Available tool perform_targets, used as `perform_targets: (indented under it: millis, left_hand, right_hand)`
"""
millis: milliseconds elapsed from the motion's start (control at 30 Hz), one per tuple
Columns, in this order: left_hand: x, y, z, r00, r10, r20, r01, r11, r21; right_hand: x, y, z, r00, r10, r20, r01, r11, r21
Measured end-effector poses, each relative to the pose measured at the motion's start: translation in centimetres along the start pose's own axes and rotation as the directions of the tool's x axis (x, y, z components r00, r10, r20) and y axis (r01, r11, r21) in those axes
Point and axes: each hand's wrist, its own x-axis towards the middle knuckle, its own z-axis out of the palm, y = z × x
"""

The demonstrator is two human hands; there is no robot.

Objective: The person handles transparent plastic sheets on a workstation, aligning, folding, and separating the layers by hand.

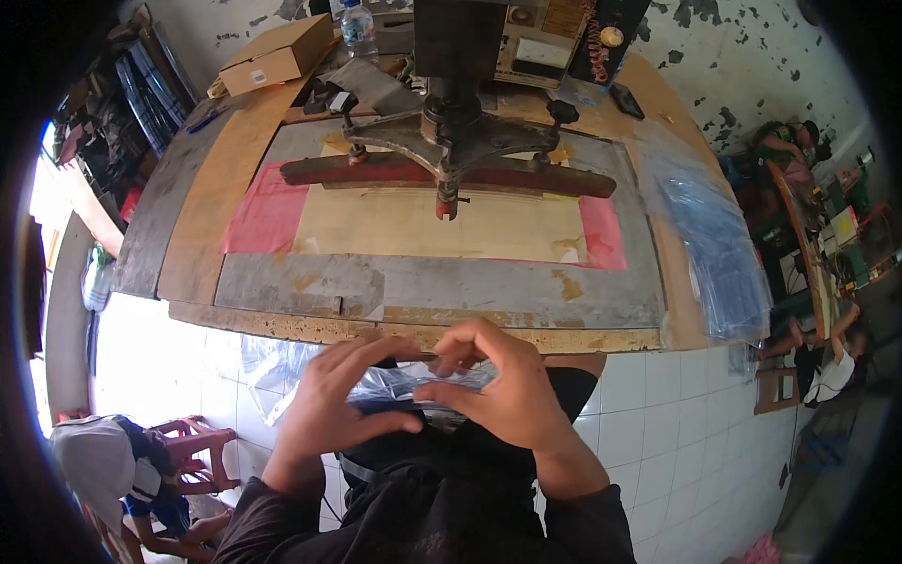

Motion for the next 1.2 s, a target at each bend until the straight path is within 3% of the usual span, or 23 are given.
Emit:
perform_targets:
  millis: [100,133,200,267,467,600,700,767,900,967,1200]
  left_hand:
    - [0.0,-1.3,1.6,0.995,-0.079,0.069,0.083,0.995,-0.057]
    - [0.0,-1.5,1.9,0.996,-0.086,-0.013,0.084,0.990,-0.117]
    - [-0.3,-2.0,2.4,0.990,-0.104,-0.096,0.085,0.980,-0.178]
    - [-0.6,-2.6,2.9,0.980,-0.182,-0.079,0.150,0.940,-0.305]
    - [-0.5,-3.2,3.4,0.981,-0.194,0.010,0.180,0.890,-0.419]
    - [0.2,-2.2,2.4,0.995,-0.090,-0.035,0.076,0.956,-0.282]
    - [0.4,-1.9,2.9,0.989,-0.117,-0.095,0.082,0.946,-0.314]
    - [0.8,-1.3,3.2,0.965,-0.134,-0.224,0.018,0.891,-0.454]
    - [0.6,-2.0,3.4,0.982,-0.048,-0.182,-0.033,0.906,-0.422]
    - [0.6,-2.4,3.4,0.983,0.085,-0.164,-0.140,0.923,-0.358]
    - [0.2,-1.7,3.3,0.989,0.011,-0.150,-0.070,0.915,-0.396]
  right_hand:
    - [0.3,-1.0,-0.7,0.993,-0.120,-0.013,0.117,0.981,-0.154]
    - [0.3,-1.4,-1.2,0.982,-0.189,-0.008,0.181,0.950,-0.255]
    - [-0.3,-0.8,-2.1,0.986,-0.168,-0.016,0.160,0.957,-0.241]
    - [-0.7,-0.2,-2.2,0.989,-0.144,-0.020,0.136,0.965,-0.226]
    - [-1.1,0.3,-1.6,0.991,-0.095,-0.091,0.079,0.984,-0.160]
    - [-0.9,0.2,-1.1,0.973,-0.210,-0.100,0.184,0.958,-0.222]
    - [-1.0,-0.1,-1.0,0.962,-0.258,-0.088,0.228,0.939,-0.259]
    - [-1.0,-0.1,-1.0,0.960,-0.269,-0.077,0.239,0.931,-0.277]
    - [-0.9,-0.2,-0.9,0.939,-0.343,-0.034,0.308,0.878,-0.367]
    - [-0.9,-0.3,-0.7,0.935,-0.354,-0.034,0.315,0.870,-0.380]
    - [-0.9,0.2,-0.4,0.907,-0.421,-0.018,0.375,0.825,-0.423]
